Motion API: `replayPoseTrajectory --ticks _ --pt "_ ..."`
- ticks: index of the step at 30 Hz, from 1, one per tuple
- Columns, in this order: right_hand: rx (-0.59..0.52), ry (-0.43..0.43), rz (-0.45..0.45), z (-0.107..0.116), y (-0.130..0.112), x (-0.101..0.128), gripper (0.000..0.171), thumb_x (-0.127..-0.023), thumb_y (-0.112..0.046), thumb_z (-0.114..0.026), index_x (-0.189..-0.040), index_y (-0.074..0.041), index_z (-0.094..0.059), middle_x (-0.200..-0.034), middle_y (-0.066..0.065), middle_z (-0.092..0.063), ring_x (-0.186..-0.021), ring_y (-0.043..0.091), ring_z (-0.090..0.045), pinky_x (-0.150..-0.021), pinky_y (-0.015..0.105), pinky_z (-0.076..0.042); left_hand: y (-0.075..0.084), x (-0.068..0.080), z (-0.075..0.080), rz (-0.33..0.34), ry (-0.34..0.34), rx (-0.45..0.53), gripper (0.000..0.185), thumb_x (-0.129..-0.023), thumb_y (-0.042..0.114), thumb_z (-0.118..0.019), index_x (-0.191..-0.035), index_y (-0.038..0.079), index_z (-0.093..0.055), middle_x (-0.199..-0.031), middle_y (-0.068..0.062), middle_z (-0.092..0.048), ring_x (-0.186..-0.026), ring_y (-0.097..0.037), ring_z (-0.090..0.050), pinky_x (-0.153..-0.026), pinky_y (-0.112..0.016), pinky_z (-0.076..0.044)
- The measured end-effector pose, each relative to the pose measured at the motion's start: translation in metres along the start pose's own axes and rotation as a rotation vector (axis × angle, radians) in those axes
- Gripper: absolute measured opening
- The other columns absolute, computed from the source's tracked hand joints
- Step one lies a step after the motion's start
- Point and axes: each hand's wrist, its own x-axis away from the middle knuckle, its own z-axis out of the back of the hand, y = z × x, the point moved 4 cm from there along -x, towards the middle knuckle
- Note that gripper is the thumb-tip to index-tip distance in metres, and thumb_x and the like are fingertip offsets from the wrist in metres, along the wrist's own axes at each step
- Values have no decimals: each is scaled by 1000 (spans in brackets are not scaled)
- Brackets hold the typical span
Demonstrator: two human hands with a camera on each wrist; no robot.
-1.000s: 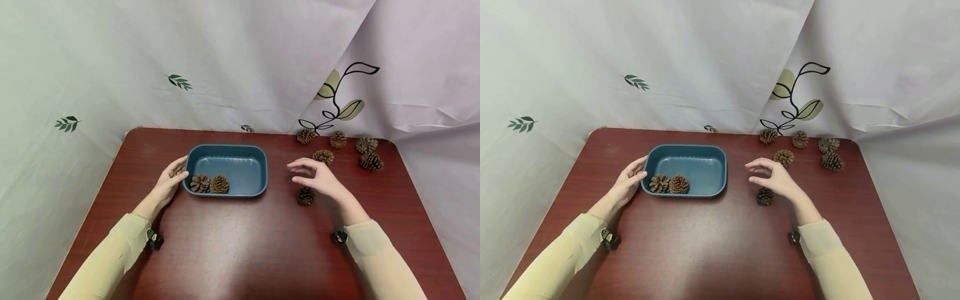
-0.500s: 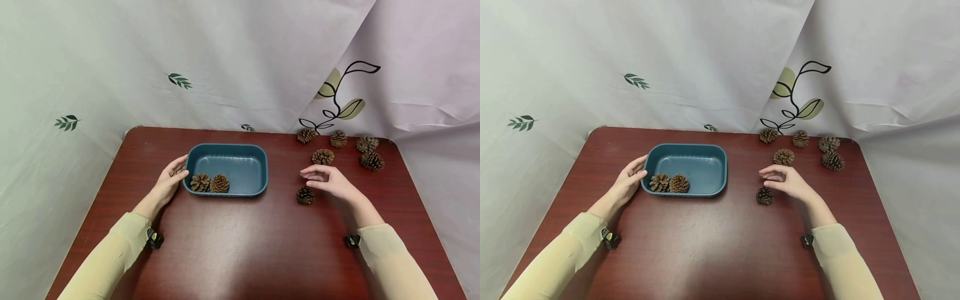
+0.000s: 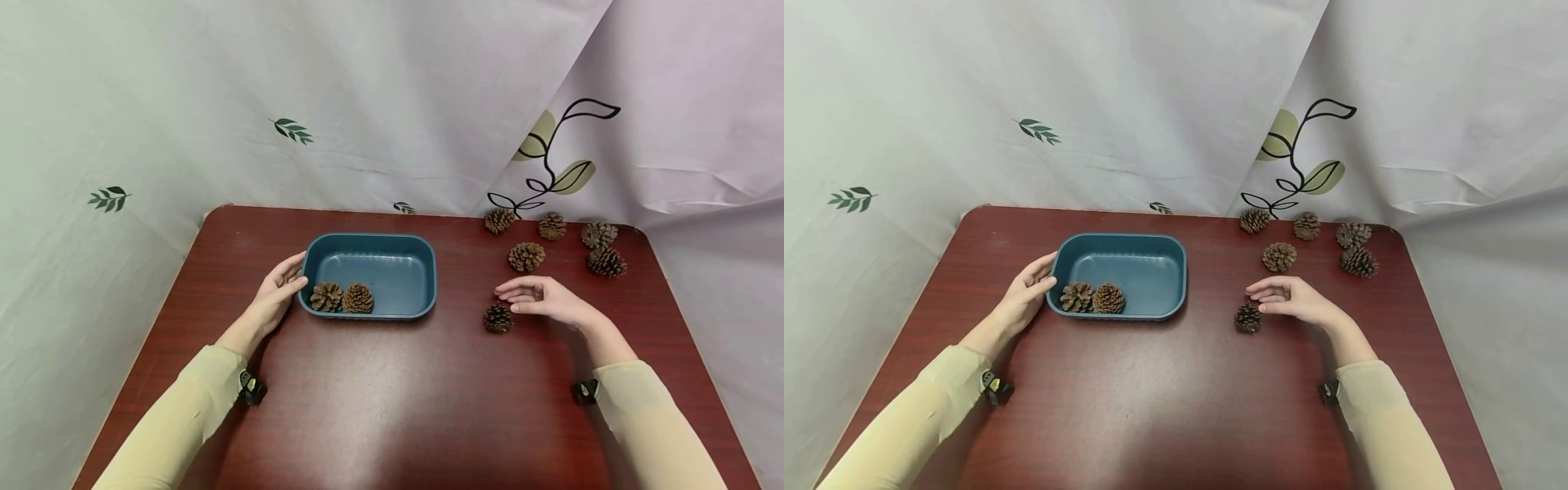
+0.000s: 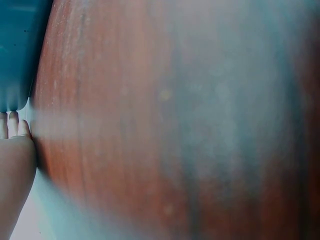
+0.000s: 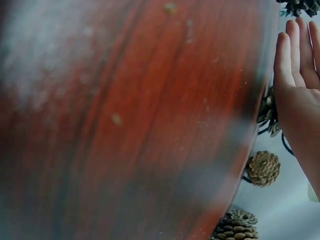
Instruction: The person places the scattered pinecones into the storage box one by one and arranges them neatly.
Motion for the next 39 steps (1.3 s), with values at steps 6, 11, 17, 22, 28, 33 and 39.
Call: replayPoseTrajectory --ticks 6,11,17,22,28,33,39 --pt "-25 -60 -2 0 6 -2 45 -98 8 -69 -138 21 -55 -130 -5 -76 -119 0 -70 -97 16 -56 -1 0 0 17 3 -6 52 -109 1 -55 -158 15 -47 -141 20 -61 -133 3 -55 -106 -13 -47" --pt "-52 -102 20 0 6 -3 48 -96 10 -69 -138 24 -52 -133 -5 -74 -123 1 -69 -101 17 -54 -1 0 0 16 5 -13 54 -109 0 -54 -160 10 -43 -142 19 -60 -133 4 -55 -107 -13 -46" --pt "-44 -150 12 -2 6 -2 51 -96 9 -70 -141 22 -51 -137 -12 -71 -125 -1 -67 -102 16 -53 -2 -1 0 18 6 -20 53 -109 0 -54 -160 11 -44 -142 19 -60 -133 3 -56 -106 -13 -47" --pt "15 -181 0 -3 6 -2 54 -95 5 -74 -143 18 -53 -138 -15 -69 -126 -3 -65 -103 15 -51 -2 -1 1 22 8 -18 53 -109 1 -54 -159 13 -45 -142 19 -59 -133 4 -55 -107 -13 -46" --pt "93 -191 1 -4 5 -3 52 -95 2 -76 -142 12 -58 -140 -6 -70 -127 -5 -63 -105 14 -49 -3 -1 2 29 11 -27 55 -109 1 -53 -162 10 -41 -142 20 -59 -134 4 -54 -108 -13 -45" --pt "133 -178 1 -5 5 -4 49 -95 0 -77 -141 9 -61 -140 -1 -71 -124 -5 -64 -104 14 -50 -2 -1 2 25 6 -26 54 -109 1 -53 -162 11 -42 -142 20 -59 -134 4 -54 -108 -13 -45" --pt "189 -141 -4 -6 4 -5 45 -94 -2 -78 -137 7 -66 -135 -1 -72 -117 -5 -67 -101 14 -52 -1 0 0 27 9 -25 56 -109 1 -54 -163 9 -39 -141 22 -59 -134 4 -53 -108 -13 -44"
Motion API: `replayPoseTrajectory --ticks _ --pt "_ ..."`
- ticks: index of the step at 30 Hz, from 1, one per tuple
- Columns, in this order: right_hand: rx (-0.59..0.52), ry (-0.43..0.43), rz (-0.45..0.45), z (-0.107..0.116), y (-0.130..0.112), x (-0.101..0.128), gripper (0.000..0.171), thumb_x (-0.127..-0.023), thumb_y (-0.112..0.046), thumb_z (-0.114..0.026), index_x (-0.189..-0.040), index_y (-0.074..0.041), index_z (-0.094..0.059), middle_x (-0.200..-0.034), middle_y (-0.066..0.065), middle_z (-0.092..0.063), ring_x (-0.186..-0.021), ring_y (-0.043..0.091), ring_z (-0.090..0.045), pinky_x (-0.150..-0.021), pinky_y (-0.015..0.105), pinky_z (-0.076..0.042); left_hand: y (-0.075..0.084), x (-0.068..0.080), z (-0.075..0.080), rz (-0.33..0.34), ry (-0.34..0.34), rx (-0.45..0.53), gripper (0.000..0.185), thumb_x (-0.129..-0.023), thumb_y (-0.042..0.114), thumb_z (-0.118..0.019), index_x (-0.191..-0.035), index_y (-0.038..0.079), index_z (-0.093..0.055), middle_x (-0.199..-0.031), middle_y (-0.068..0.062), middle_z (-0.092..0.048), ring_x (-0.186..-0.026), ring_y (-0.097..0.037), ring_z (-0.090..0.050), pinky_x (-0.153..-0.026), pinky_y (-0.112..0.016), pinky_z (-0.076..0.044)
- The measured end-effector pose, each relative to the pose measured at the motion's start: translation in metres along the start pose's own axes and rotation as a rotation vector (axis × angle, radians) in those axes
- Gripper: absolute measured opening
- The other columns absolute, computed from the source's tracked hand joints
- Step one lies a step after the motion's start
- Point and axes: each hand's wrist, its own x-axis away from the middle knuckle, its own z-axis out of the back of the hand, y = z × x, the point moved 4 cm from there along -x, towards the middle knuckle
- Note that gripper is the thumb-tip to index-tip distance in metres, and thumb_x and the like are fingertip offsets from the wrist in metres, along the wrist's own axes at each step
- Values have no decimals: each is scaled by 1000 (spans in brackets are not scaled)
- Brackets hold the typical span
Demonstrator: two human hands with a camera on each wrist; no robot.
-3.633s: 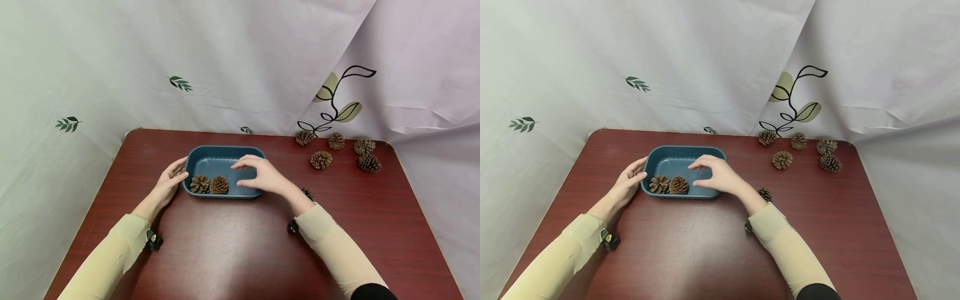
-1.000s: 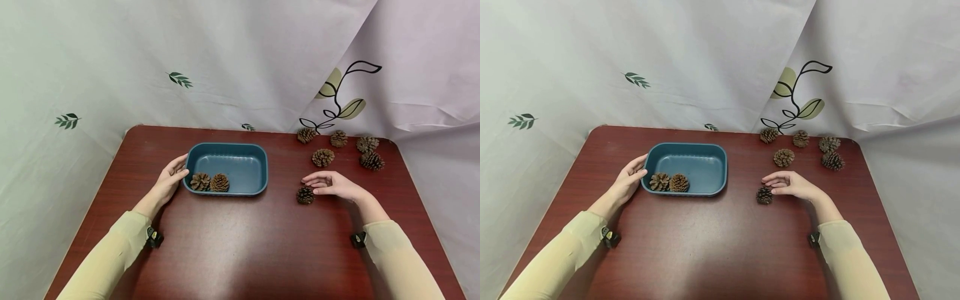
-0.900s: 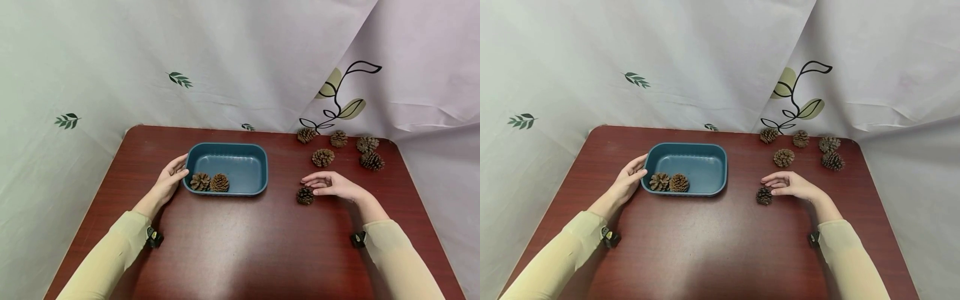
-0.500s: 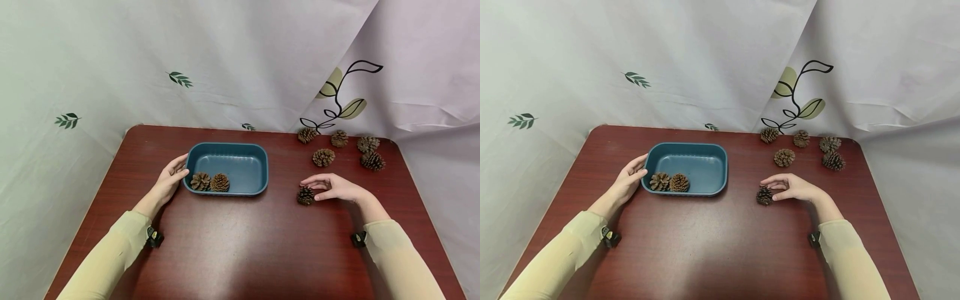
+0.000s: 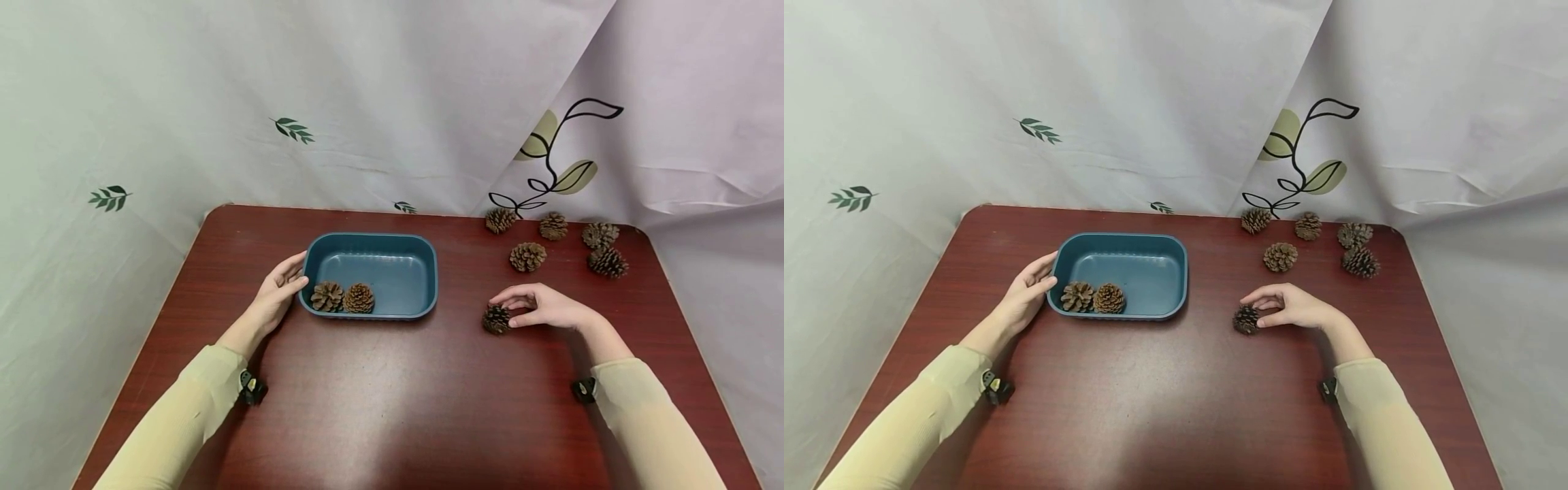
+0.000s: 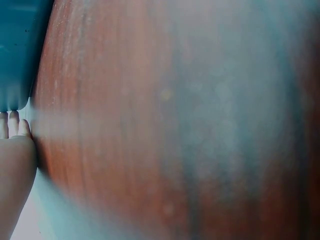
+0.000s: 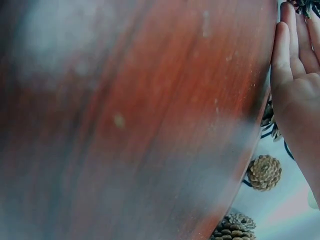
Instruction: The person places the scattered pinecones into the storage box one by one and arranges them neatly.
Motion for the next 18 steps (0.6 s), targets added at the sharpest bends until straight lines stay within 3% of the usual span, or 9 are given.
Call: replayPoseTrajectory --ticks 4,7,14,18 --pt "13 31 -17 -1 -1 0 43 -95 -2 -78 -135 7 -67 -134 10 -73 -115 -5 -67 -99 15 -52 1 0 -1 8 6 -5 59 -109 1 -54 -164 4 -35 -140 23 -59 -134 5 -53 -108 -12 -44" --pt "0 55 -38 0 -1 1 42 -95 -1 -78 -134 9 -67 -132 10 -73 -114 -5 -68 -98 15 -53 2 0 -2 8 7 -2 59 -109 1 -54 -165 2 -33 -140 23 -59 -134 4 -54 -108 -12 -44" --pt "-57 114 -78 0 -2 0 41 -94 1 -76 -133 13 -65 -121 -13 -73 -110 -5 -69 -95 14 -54 0 0 1 0 -1 -8 56 -109 1 -53 -163 9 -39 -143 21 -57 -135 4 -54 -108 -13 -45" --pt "-62 143 -72 0 -4 0 40 -95 3 -75 -131 16 -64 -115 -15 -74 -108 -5 -70 -92 14 -55 -1 -1 1 4 -2 -14 56 -110 1 -53 -163 10 -39 -144 20 -56 -134 5 -54 -109 -13 -45"
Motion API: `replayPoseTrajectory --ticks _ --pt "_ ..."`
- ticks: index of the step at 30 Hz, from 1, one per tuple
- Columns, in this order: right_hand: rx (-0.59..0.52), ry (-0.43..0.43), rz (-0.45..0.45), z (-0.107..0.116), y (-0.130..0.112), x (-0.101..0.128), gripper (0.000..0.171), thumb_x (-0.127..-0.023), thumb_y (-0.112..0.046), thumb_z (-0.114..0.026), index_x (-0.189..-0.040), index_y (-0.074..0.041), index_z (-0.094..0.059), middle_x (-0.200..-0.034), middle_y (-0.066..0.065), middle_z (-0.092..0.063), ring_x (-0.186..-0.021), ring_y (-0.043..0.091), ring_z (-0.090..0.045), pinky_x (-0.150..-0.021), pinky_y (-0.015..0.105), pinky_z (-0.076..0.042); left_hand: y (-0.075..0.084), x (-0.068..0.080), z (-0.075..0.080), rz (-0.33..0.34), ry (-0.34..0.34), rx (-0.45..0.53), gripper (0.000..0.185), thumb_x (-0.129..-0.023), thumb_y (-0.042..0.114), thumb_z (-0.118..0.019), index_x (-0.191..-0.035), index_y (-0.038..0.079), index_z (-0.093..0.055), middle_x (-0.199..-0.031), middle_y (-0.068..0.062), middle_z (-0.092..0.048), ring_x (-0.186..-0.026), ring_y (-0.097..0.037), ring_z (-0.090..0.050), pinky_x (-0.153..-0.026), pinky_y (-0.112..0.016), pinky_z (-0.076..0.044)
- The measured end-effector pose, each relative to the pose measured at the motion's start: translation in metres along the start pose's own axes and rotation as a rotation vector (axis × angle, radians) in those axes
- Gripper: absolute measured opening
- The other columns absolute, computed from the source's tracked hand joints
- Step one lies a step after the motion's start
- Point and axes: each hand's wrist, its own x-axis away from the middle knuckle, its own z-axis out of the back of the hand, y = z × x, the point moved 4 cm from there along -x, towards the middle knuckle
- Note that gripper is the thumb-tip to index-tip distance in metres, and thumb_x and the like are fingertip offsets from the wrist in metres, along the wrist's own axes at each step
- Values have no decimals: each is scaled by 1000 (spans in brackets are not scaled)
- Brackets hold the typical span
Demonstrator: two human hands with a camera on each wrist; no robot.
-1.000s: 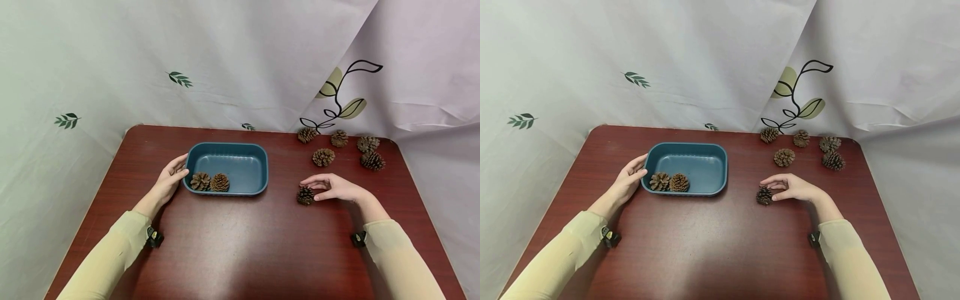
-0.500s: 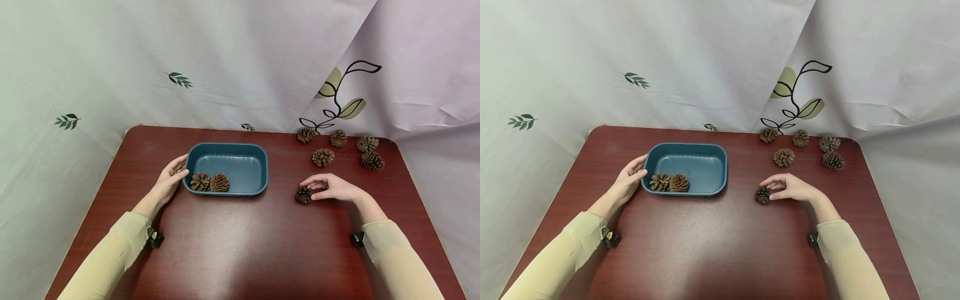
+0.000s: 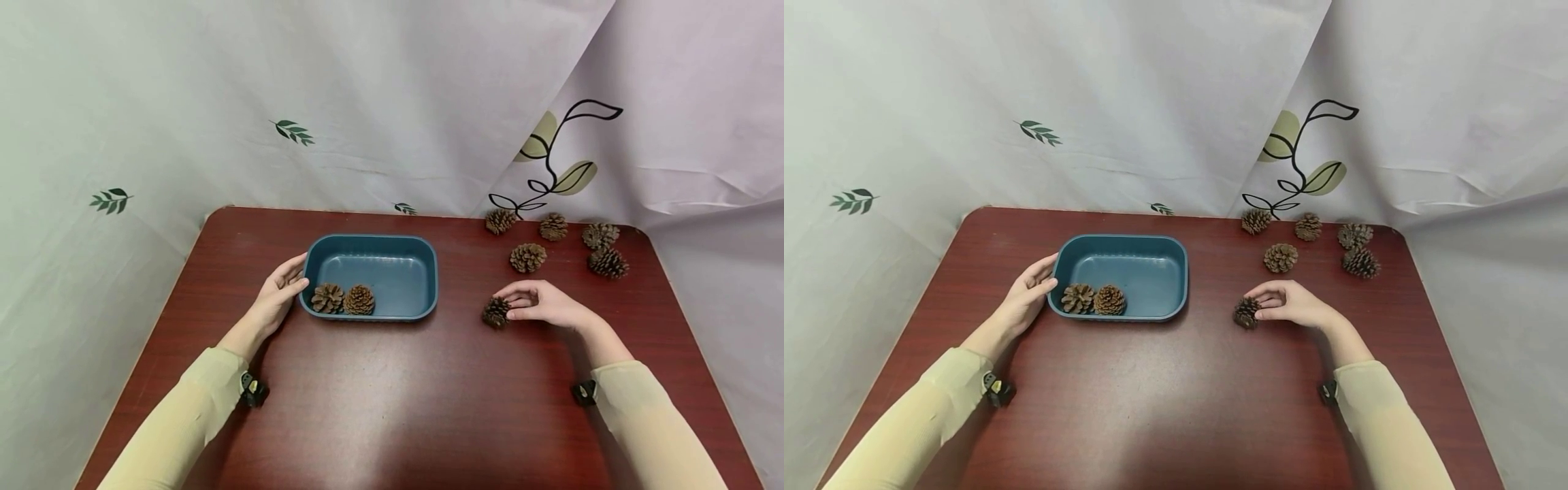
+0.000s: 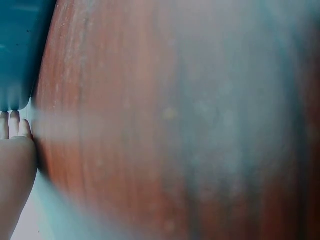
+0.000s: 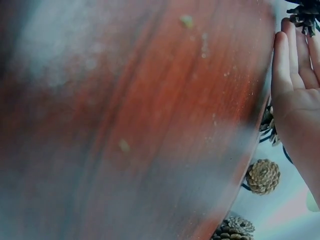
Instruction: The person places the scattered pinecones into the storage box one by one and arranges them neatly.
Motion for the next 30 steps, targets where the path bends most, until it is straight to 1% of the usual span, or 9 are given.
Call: replayPoseTrajectory --ticks 6,14,22,30 --pt "-2 38 -21 1 -3 0 41 -95 2 -75 -132 15 -64 -112 -20 -74 -106 -7 -70 -89 13 -55 1 0 -2 -7 -3 2 57 -110 0 -53 -164 6 -36 -144 19 -57 -134 5 -55 -108 -13 -45" --pt "-34 81 -3 0 -7 -6 42 -94 5 -75 -132 18 -62 -114 -25 -73 -106 -8 -69 -90 12 -55 1 1 -3 -10 -2 7 56 -110 1 -53 -163 8 -38 -144 19 -57 -134 5 -54 -108 -13 -45" --pt "-40 143 25 -1 -15 -14 42 -93 6 -75 -131 18 -62 -113 -26 -72 -105 -7 -69 -89 13 -56 1 0 -2 -11 1 14 56 -109 1 -54 -163 8 -39 -143 19 -59 -134 3 -55 -107 -13 -46" --pt "-48 162 43 -5 -28 -22 41 -93 6 -75 -132 16 -63 -115 -25 -71 -106 -6 -69 -92 13 -55 0 -1 -1 -18 3 21 56 -109 0 -53 -163 7 -39 -142 19 -61 -133 3 -56 -107 -13 -46"
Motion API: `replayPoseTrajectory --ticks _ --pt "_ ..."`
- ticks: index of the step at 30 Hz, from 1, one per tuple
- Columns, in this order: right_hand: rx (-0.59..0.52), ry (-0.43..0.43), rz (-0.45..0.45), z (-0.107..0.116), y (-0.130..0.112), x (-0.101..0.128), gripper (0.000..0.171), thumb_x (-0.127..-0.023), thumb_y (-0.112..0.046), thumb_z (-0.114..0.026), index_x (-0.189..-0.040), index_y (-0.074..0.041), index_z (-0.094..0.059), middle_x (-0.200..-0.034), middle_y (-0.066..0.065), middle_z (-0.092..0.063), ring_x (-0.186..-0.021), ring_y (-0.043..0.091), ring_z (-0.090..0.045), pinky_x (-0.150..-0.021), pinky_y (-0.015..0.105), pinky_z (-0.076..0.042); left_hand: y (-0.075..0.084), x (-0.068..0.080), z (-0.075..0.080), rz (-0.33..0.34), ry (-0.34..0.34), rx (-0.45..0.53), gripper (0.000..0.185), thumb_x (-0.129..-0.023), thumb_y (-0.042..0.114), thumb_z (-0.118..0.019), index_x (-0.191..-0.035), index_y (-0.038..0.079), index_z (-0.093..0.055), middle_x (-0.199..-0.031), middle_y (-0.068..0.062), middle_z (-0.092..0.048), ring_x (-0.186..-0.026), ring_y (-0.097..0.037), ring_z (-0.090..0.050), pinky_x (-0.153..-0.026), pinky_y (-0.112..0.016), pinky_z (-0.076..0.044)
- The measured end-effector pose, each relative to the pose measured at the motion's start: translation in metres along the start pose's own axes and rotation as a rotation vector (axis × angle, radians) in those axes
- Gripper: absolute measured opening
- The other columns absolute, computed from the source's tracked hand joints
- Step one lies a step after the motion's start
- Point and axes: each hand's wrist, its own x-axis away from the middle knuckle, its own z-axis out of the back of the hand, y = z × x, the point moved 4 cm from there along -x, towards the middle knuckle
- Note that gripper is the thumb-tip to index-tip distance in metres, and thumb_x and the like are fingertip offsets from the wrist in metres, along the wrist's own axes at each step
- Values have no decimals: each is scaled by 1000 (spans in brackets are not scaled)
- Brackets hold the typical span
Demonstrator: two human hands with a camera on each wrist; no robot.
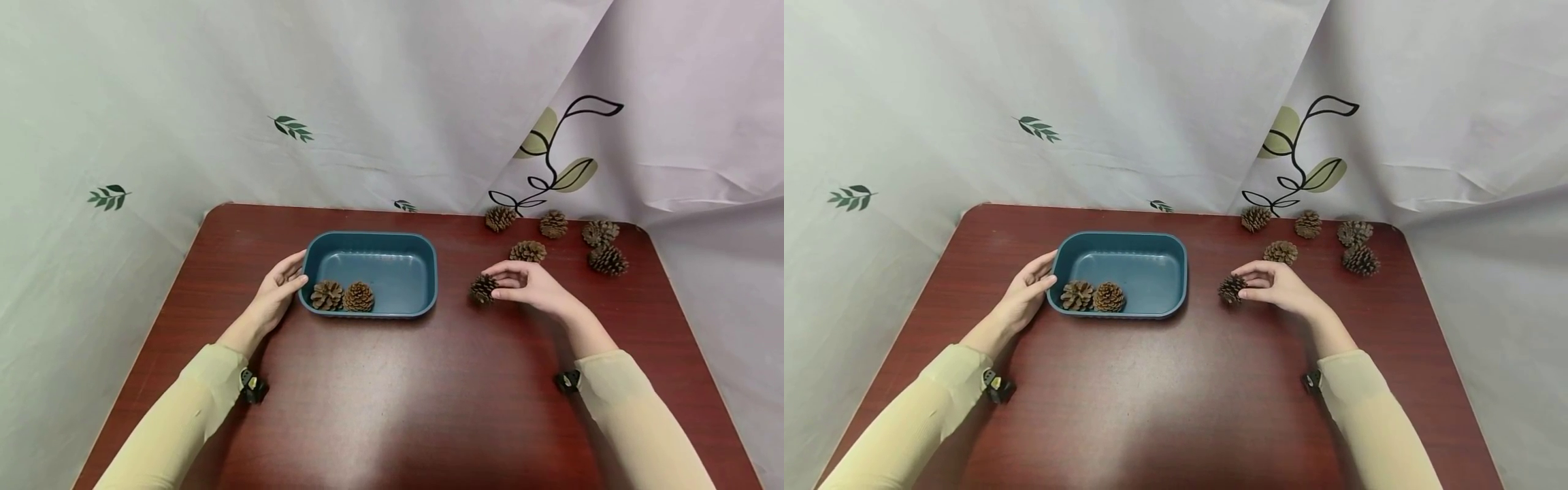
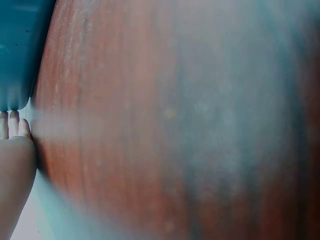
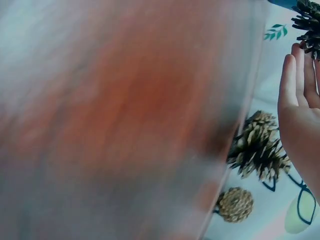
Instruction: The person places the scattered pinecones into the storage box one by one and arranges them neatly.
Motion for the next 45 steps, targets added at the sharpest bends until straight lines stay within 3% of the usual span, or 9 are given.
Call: replayPoseTrajectory --ticks 9,28,32,39,45 --pt "-35 -8 71 -12 -17 -13 41 -92 12 -73 -131 17 -62 -116 -22 -72 -106 -2 -70 -92 14 -56 0 -2 -1 -16 20 48 54 -106 -5 -56 -157 11 -48 -139 19 -65 -129 1 -59 -105 -14 -48" --pt "-43 -40 164 -47 -53 -49 41 -88 13 -77 -127 13 -67 -114 -17 -71 -105 1 -70 -97 18 -56 -1 -1 -1 -2 19 26 58 -107 -3 -56 -162 5 -40 -139 20 -63 -130 2 -58 -105 -13 -47" --pt "-44 -48 170 -57 -58 -57 40 -88 12 -78 -127 11 -68 -115 -9 -72 -104 3 -71 -97 19 -56 0 -1 -1 -5 18 23 59 -107 -3 -55 -162 3 -38 -140 19 -62 -131 2 -57 -106 -13 -47" --pt "-5 -55 177 -72 -64 -66 40 -88 8 -80 -127 8 -70 -126 21 -71 -107 4 -69 -102 25 -56 1 0 -2 -7 16 31 59 -107 -3 -55 -163 1 -37 -140 19 -62 -131 3 -57 -106 -13 -47" --pt "23 -76 178 -84 -64 -72 42 -87 6 -83 -128 4 -71 -130 23 -71 -110 5 -69 -105 30 -55 1 0 -2 2 13 14 60 -108 -2 -55 -164 1 -35 -140 21 -61 -131 4 -56 -107 -13 -46"
